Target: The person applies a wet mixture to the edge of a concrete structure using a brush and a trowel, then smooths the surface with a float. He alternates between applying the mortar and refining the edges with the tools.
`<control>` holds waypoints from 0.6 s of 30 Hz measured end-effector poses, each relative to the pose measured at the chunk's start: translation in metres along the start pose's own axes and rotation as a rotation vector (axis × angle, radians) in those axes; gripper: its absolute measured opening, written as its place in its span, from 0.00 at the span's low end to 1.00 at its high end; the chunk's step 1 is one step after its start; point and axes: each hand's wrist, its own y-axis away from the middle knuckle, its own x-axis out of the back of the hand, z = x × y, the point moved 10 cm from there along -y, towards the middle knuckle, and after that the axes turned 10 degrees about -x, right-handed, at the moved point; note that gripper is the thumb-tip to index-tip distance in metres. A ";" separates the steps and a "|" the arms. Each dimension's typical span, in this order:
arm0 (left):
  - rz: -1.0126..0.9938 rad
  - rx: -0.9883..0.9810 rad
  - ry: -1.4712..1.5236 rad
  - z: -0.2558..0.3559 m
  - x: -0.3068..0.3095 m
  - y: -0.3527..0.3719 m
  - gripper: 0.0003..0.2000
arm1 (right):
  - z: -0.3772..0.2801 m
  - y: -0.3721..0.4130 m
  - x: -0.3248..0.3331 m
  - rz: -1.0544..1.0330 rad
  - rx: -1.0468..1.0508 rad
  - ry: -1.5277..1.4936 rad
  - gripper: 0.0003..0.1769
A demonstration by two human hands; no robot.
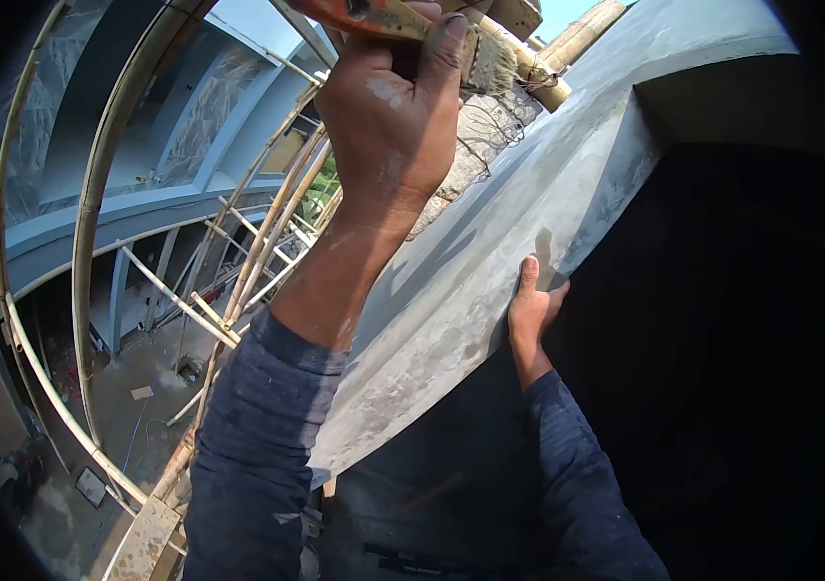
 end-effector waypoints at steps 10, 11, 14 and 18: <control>-0.291 0.191 -0.467 -0.158 -0.284 -0.110 0.23 | 0.015 -0.001 0.005 -0.116 -0.265 -0.029 0.55; -0.310 0.209 -0.446 -0.170 -0.300 -0.111 0.22 | 0.022 0.000 0.003 -0.122 -0.309 -0.011 0.55; -0.370 0.269 -0.322 -0.198 -0.346 -0.120 0.22 | 0.030 -0.001 0.006 -0.152 -0.381 0.019 0.57; -0.477 0.309 -0.162 -0.205 -0.394 -0.130 0.21 | 0.044 0.000 -0.005 -0.185 -0.448 -0.106 0.56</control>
